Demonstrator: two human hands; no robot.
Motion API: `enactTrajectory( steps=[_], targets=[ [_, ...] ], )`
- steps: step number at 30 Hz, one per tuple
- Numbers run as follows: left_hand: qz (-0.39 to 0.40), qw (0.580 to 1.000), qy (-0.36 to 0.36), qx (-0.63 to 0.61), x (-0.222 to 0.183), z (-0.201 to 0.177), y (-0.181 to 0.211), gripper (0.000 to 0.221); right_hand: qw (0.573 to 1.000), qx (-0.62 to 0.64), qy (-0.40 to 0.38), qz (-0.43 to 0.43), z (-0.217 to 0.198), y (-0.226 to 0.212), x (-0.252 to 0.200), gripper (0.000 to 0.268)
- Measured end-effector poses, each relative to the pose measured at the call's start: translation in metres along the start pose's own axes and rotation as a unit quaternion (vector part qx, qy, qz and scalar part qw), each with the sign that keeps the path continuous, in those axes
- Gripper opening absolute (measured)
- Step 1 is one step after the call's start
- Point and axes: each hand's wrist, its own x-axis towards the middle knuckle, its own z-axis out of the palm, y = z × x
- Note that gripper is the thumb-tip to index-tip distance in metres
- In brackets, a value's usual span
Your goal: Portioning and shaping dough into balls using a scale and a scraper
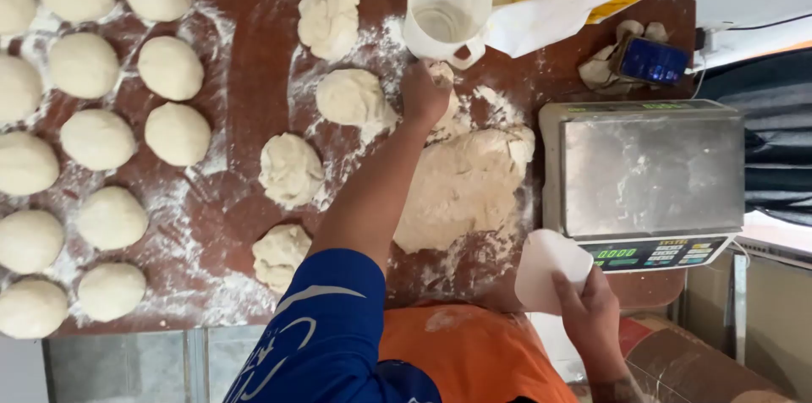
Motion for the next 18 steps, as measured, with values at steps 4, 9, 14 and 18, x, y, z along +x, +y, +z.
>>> enactTrajectory(
  steps=[4, 9, 14, 18],
  targets=[
    [0.061, 0.997, 0.021, 0.034, 0.024, 0.018, 0.009, 0.042, 0.999, 0.019, 0.007, 0.028, -0.001, 0.007, 0.002, 0.055],
    [-0.016, 0.99, -0.129, -0.051, 0.041, -0.019, 0.07, 0.086, 0.998, 0.019, -0.003, 0.052, -0.002, -0.003, 0.011, 0.053],
    [0.07, 0.906, -0.224, 0.352, 0.015, -0.062, 0.124, 0.074, 1.0, 0.005, 0.011, -0.017, 0.01, 0.026, 0.03, 0.053],
    [0.147, 0.863, -0.194, 0.443, 0.002, -0.061, 0.112, 0.084, 0.999, -0.015, 0.016, -0.048, 0.02, 0.048, 0.04, 0.048]
  ],
)
